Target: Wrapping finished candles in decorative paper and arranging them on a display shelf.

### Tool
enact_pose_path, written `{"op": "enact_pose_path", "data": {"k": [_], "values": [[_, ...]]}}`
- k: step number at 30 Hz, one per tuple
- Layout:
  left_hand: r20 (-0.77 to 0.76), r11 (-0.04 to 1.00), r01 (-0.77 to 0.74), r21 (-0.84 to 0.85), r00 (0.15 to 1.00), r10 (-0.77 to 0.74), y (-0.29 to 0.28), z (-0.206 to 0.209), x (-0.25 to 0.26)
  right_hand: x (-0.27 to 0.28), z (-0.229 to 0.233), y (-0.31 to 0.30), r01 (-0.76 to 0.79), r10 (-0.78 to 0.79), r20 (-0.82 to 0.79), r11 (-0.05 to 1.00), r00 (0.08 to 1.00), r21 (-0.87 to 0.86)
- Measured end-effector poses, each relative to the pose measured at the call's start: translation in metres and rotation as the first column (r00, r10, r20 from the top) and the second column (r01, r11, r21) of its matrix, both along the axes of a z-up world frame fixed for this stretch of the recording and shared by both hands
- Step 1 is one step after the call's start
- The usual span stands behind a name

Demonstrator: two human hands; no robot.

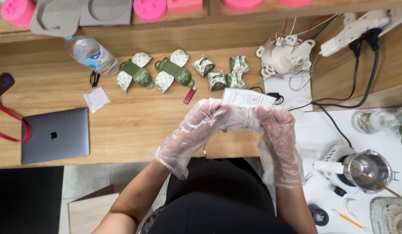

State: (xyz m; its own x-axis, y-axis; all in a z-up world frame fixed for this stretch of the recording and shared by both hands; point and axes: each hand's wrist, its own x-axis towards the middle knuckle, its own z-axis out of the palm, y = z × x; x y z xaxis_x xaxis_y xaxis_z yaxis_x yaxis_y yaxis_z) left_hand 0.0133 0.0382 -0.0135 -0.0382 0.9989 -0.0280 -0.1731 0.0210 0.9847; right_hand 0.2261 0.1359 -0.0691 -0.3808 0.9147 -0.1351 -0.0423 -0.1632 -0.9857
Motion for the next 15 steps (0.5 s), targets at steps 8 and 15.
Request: {"op": "enact_pose_path", "data": {"k": [8,15], "values": [[-0.206,0.997,-0.075,0.007,0.976,0.075,0.005,0.002,0.007,-0.020,0.043,-0.024,-0.111,0.064,-0.199,0.966,0.978,-0.233],[-0.149,0.992,-0.028,0.126,0.988,0.047,0.005,-0.001,0.001,-0.014,0.048,-0.022,-0.058,0.008,-0.229,0.975,0.973,-0.213]]}}
